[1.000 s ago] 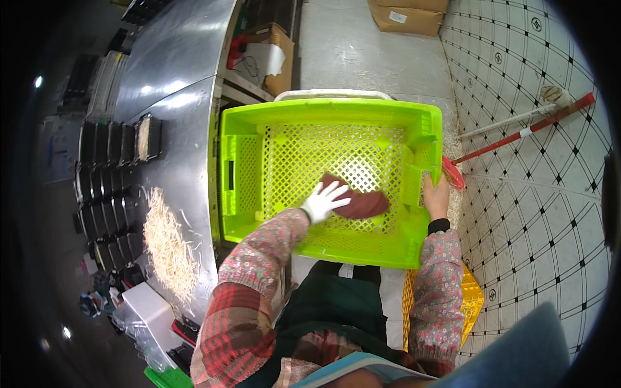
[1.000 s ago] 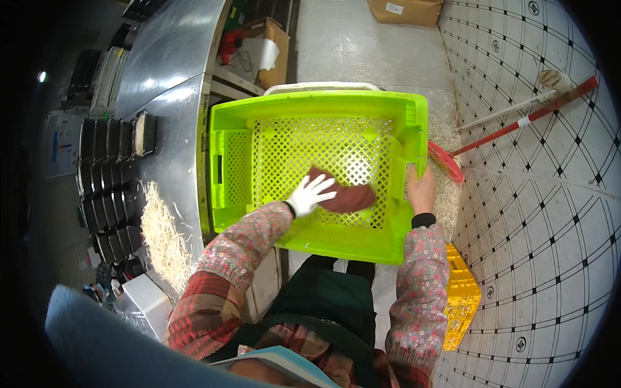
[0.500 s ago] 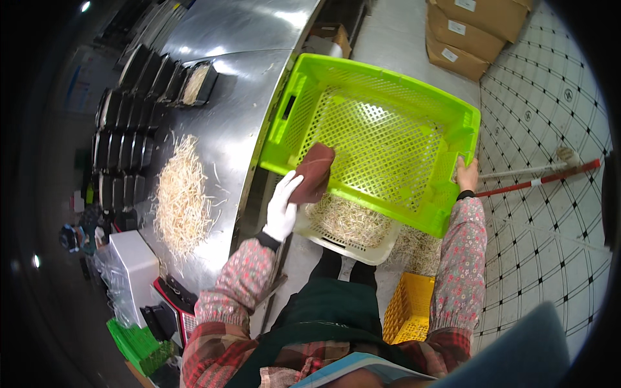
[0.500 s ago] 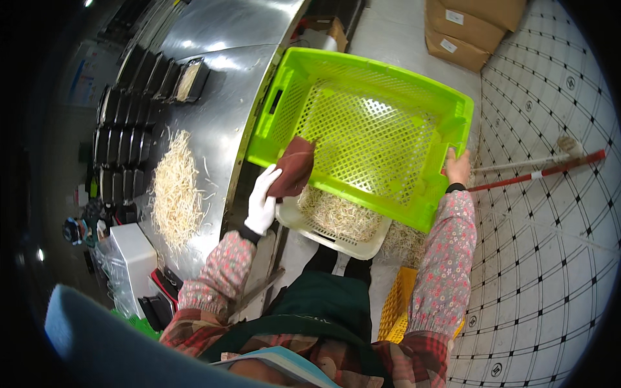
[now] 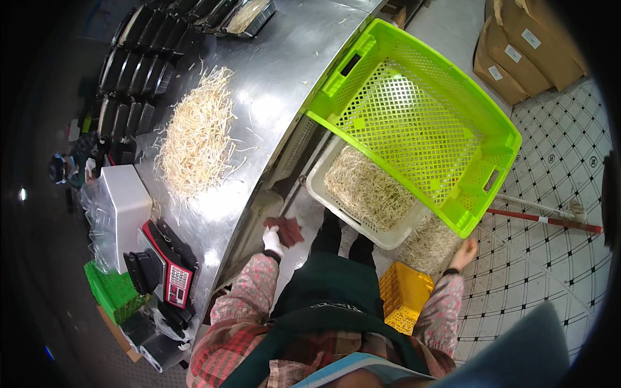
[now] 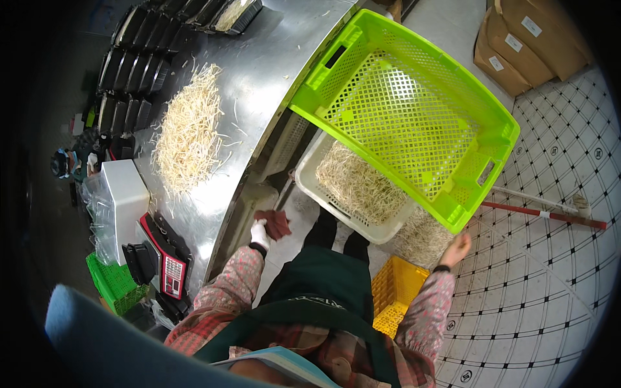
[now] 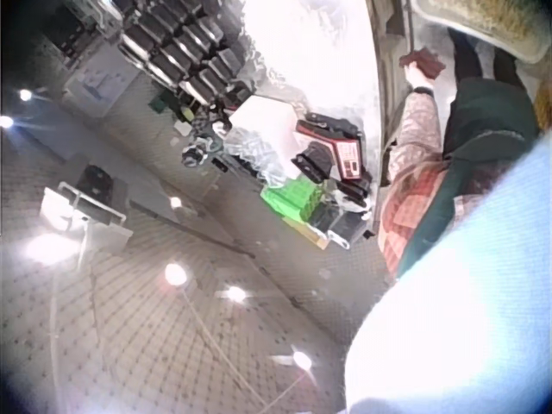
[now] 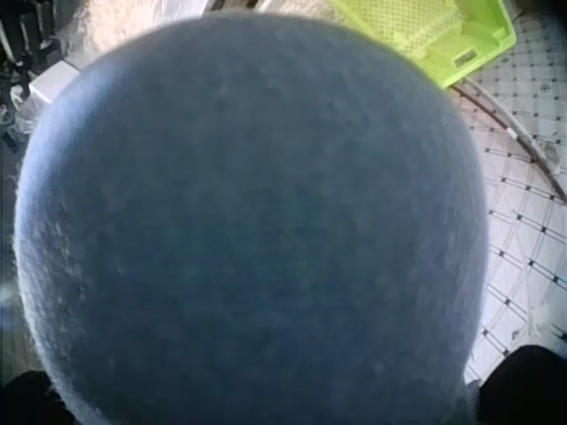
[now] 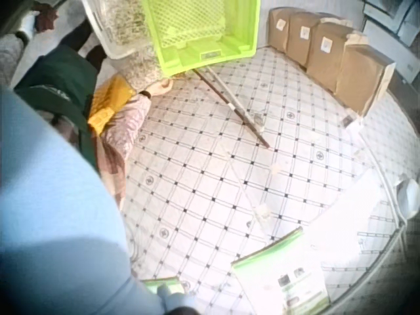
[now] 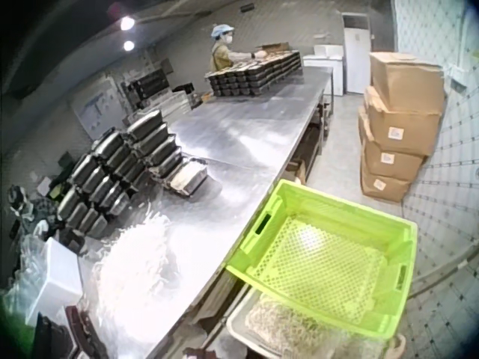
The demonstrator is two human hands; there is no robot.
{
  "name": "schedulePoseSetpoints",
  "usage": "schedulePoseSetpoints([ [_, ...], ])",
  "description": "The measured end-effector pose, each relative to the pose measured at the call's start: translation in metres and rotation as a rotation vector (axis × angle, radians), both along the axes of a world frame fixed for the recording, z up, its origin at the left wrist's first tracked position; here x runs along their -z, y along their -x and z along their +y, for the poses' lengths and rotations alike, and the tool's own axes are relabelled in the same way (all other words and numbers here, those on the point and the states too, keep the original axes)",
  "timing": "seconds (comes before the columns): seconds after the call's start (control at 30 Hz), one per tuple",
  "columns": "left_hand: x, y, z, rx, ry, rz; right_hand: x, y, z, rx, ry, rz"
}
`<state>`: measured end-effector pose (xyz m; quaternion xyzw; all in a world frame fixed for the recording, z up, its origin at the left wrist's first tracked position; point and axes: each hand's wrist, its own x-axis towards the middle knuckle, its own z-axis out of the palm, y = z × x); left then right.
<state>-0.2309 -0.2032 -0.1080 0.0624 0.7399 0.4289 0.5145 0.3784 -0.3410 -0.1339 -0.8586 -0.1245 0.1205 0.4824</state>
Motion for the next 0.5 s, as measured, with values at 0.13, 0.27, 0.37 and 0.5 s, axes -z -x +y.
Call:
schedulePoseSetpoints([
  [0.13,0.038,0.009,0.069,-0.175,-0.065,0.252,0.035,0.08,-0.114,-0.179,0.142,0.546],
  [0.27,0.116,0.073,0.11,0.281,-0.118,0.823,0.016,0.161,-0.203,-0.659,0.614,0.561],
  [0.37,0.125,0.055,0.124,0.596,0.184,0.659,-0.005,0.188,-0.198,-0.478,0.558,0.839],
  [0.5,0.128,0.035,0.114,0.854,0.267,0.79,-0.011,0.193,-0.204,-0.351,0.497,0.848],
])
